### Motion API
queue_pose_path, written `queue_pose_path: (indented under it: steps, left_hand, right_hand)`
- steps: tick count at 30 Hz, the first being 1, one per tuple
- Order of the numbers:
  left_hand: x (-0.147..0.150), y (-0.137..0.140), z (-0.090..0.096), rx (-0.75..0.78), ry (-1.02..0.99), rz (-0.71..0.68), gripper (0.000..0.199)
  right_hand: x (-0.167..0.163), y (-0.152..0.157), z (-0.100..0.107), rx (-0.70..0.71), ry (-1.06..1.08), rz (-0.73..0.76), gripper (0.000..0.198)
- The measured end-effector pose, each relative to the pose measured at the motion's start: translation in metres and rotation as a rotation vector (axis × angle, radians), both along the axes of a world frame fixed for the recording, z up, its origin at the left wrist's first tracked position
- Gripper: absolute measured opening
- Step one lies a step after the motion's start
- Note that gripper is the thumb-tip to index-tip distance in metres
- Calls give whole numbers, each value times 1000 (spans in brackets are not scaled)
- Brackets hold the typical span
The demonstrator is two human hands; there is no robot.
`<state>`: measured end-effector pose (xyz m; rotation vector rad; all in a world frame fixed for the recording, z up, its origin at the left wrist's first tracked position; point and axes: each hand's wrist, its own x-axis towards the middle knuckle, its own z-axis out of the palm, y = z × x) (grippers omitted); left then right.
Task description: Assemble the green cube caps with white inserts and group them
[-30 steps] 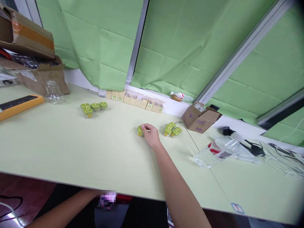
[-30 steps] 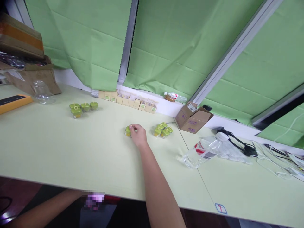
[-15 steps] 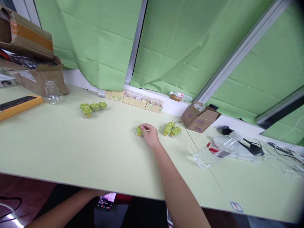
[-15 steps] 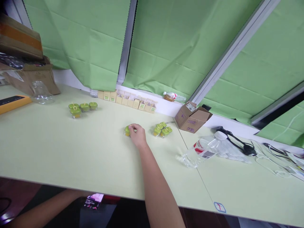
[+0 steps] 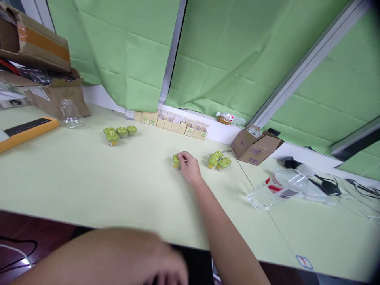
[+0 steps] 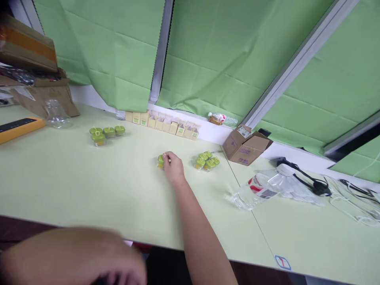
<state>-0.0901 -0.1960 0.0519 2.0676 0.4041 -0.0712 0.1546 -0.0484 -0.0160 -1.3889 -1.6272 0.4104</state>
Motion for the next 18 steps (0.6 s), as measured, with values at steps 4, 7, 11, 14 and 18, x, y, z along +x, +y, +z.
queue_pose_path:
  steps: [4,7,11,14,18]
  left_hand:
    - [45,78,47,391,-221,438,42]
    - [73,151,22,566,-208,500,70]
    - [89,197,-26,430,-233,390,74]
    - [93,194,-48,251,-355,382,55]
    - [94,187,-63,269,-374,486,42]
  right_hand:
    - [0,-6,5,-3,8,7,28]
    - [0,-9,5,-7,8,45,26]
    - [3,-4,4,-39,17,76,23]
    - [11,-2,18,-1,-9,-54,26]
    - [0,-41,29,80,-150,-182,41]
